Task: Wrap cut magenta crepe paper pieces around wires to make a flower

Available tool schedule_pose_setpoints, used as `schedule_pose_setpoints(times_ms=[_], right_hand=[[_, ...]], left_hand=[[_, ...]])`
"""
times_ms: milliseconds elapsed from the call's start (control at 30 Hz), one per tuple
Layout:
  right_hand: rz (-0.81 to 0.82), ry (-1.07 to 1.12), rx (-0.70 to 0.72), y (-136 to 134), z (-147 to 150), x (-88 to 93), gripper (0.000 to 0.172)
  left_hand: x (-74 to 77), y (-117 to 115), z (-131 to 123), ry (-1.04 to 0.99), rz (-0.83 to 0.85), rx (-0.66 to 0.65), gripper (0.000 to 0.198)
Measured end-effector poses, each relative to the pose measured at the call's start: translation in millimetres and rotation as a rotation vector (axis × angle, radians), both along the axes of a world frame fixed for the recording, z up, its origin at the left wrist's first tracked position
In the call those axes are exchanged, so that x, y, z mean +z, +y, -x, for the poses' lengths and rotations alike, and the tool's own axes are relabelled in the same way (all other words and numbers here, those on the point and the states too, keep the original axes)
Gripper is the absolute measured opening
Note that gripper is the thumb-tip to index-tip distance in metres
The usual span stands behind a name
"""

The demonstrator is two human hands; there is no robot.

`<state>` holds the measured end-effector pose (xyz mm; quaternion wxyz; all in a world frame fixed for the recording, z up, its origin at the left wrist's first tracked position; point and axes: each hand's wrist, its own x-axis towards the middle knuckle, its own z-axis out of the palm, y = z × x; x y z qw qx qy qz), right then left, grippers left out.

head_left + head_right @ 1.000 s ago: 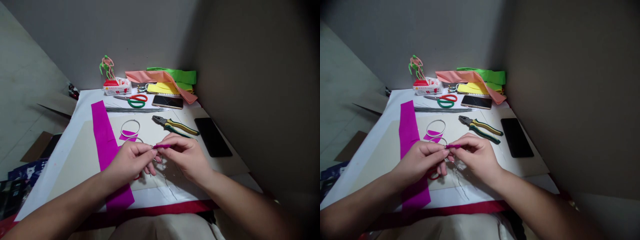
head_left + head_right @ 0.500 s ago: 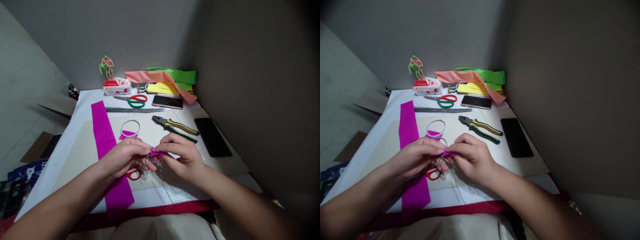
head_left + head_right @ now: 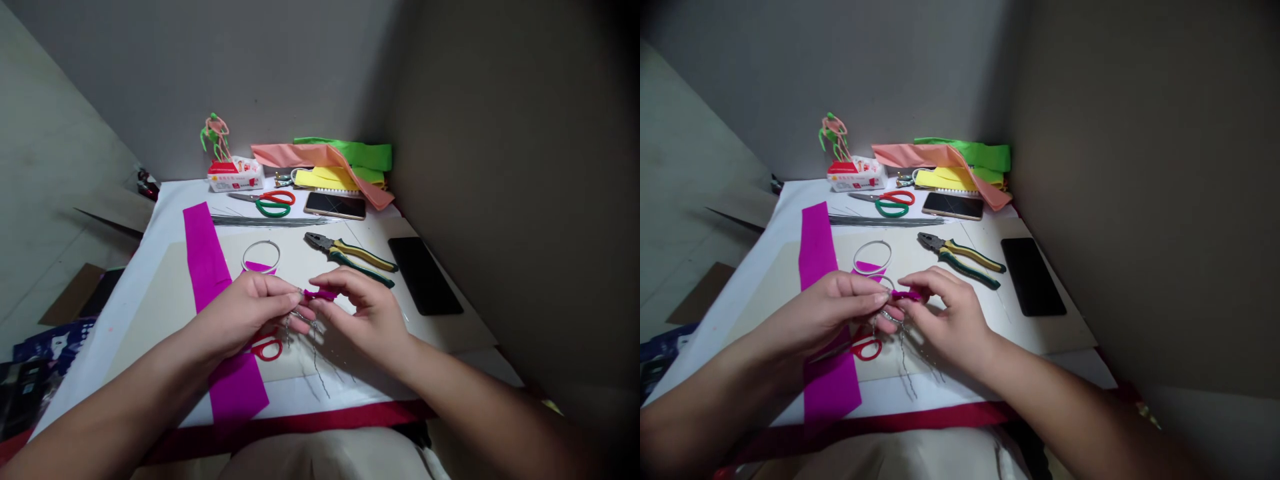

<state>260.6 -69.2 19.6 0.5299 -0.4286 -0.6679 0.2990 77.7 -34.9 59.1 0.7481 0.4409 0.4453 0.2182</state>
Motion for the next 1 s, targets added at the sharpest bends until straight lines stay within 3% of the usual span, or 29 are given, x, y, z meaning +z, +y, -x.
schedule_pose_setpoints(times_ms=[100, 267, 700, 867, 1000], right_hand=[[0.015, 0.060, 0.026, -0.2, 1.9, -0.7, 0.017], [-0.147, 0.002, 0.014, -0.9, 0.7, -1.8, 0.026], [-0.332, -0.231, 0.146, 2.8, -8.0, -4.8, 0.031], [-0.339, -0.270, 0.181, 3.7, -8.3, -9.5, 0.041], [-0.324, -0.285, 0.181, 3.7, -8.2, -10.8, 0.046]], left_hand=[[2.2, -0.9, -1.6, 0.050, -0.074, -0.015, 0.011], [4.0, -1.0, -3.0, 0.145, -0.161, -0.066, 0.013], [-1.2, 4.9, 1.3, 0.048, 0.001, -0.026, 0.009], [-2.2, 9.6, 2.8, -0.005, 0.074, 0.048, 0.007], [-2.5, 9.7, 6.2, -0.013, 0.057, 0.002, 0.015]])
